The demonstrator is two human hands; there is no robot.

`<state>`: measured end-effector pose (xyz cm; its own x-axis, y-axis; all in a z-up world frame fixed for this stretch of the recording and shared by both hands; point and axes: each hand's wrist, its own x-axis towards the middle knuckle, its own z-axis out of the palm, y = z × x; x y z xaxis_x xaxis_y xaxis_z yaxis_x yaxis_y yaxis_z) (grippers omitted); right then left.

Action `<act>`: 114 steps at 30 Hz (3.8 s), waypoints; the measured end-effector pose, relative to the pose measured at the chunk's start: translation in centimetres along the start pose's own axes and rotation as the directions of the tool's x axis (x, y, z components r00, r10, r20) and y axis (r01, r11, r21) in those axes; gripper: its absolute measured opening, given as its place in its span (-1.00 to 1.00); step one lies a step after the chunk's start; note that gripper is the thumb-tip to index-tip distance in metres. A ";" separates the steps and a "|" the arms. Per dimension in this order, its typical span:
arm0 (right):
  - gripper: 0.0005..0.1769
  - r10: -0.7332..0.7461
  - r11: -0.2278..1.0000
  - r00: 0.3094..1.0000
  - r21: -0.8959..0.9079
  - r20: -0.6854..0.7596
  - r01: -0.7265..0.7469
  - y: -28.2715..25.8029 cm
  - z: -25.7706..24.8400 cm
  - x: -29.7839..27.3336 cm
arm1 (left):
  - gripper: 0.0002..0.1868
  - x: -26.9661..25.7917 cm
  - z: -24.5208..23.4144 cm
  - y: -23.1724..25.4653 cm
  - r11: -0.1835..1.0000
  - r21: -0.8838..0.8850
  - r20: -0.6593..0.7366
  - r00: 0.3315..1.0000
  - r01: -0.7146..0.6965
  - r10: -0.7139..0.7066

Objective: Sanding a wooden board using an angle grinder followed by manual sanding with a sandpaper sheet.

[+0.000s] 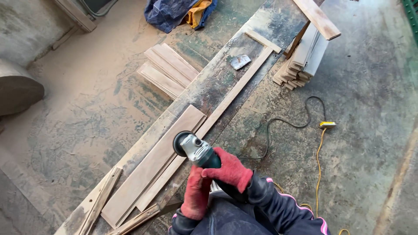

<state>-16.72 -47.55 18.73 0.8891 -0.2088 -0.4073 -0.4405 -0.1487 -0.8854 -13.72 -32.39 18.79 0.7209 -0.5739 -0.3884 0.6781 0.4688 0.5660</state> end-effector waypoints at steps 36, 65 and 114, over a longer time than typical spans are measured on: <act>-0.23 0.160 0.873 0.924 -0.387 -0.346 -0.296 12.2 -38.6 35.2 | -0.69 21.0 -5.8 -6.0 0.809 0.580 -0.650 0.546 -0.093 0.529; -0.55 -0.706 0.242 0.593 -0.656 0.386 0.715 13.2 -32.2 44.9 | -0.52 18.0 -13.4 -16.8 0.725 0.589 -0.797 -0.108 -0.356 0.595; -0.14 -0.422 0.322 0.781 -0.729 0.461 0.604 14.5 21.7 16.4 | -0.29 4.2 -32.4 9.8 -0.551 0.719 -0.105 0.851 0.423 0.515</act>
<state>-5.85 -32.14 -5.63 0.9374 0.3451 -0.0475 0.3048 -0.8785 -0.3678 0.54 -8.46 -0.86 0.9776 -0.1762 -0.1150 -0.1718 -0.9840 0.0470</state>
